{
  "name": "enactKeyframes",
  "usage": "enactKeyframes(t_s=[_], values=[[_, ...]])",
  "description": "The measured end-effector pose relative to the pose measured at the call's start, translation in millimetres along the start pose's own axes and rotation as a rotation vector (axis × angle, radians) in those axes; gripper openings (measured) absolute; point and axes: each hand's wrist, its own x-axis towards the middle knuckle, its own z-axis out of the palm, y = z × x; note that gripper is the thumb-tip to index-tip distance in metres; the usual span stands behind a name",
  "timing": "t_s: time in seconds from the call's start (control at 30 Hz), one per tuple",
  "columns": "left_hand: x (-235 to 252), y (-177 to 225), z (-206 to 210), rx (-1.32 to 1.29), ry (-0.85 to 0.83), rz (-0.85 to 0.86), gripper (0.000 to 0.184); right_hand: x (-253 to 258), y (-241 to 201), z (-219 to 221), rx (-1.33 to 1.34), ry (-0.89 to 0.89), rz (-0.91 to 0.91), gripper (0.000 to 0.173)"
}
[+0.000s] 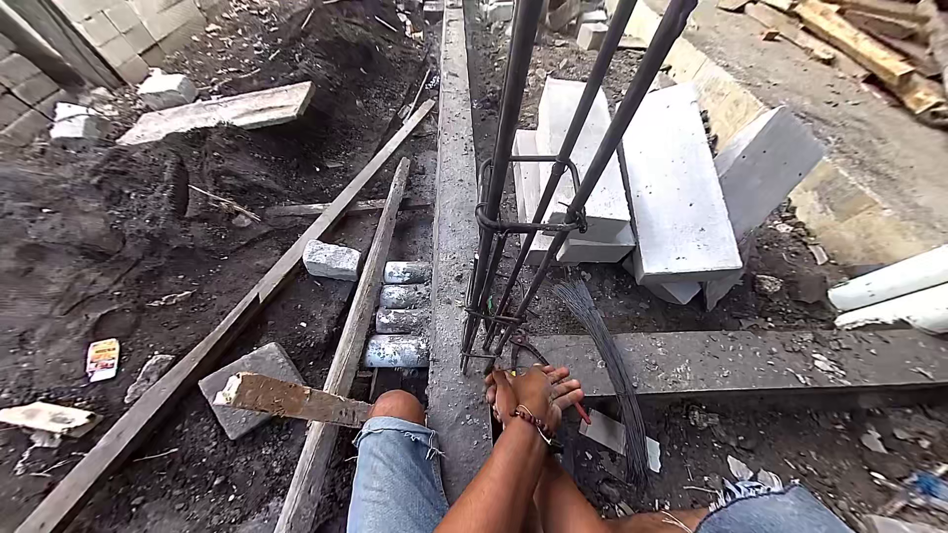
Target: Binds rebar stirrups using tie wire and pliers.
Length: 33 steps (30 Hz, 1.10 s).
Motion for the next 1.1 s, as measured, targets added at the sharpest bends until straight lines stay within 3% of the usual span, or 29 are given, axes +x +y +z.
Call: enactKeyframes(t_s=[0.1, 0.17, 0.23, 0.27, 0.33, 0.37, 0.4, 0.5, 0.53, 0.67, 0.73, 0.9, 1.1], values=[[-14, -7, -6, 0.198, -0.174, -0.05, 0.048, 35, 18, 4, 0.51, -0.099, 0.159, 0.031], [-37, -11, -19, 0.346, -0.28, 0.01, 0.047, 109, 59, -13, 0.762, -0.534, 0.207, 0.032], [-57, -11, -45, 0.429, -0.323, 0.111, 0.043, 142, 70, -4, 0.871, -0.412, 0.286, 0.033], [-61, -10, -62, 0.444, -0.306, 0.177, 0.041, 148, 75, -3, 0.818, -0.339, 0.237, 0.033], [-61, 0, -105, 0.471, -0.213, 0.337, 0.036, 145, 79, -24, 0.278, -0.355, 0.069, 0.056], [-59, 7, -130, 0.518, -0.143, 0.47, 0.035, 136, 73, -34, -0.005, -0.279, 0.011, 0.069], [-55, 15, -157, 0.622, -0.044, 0.648, 0.033, 128, 65, -44, -0.246, -0.169, -0.072, 0.071], [-37, 35, -226, 1.099, 0.496, 1.249, 0.033, 113, 49, -63, -0.657, 0.046, -0.385, 0.043], [-27, 40, -240, 1.201, 0.582, 1.339, 0.035, 109, 46, -62, -0.762, 0.047, -0.481, 0.037], [-8, 41, -241, 1.504, 0.639, 1.378, 0.038, 104, 50, -36, -1.236, -0.012, -0.7, 0.057], [-1, 36, -240, 1.558, 0.701, 1.394, 0.033, 111, 62, -24, -1.315, 0.06, -0.757, 0.049], [10, 41, -237, 1.558, 0.826, 1.317, 0.036, 134, 73, -12, -1.266, 0.232, -0.85, 0.045], [13, 42, -237, 1.573, 0.827, 1.231, 0.039, 136, 57, -23, -1.025, 0.054, -0.572, 0.042]])
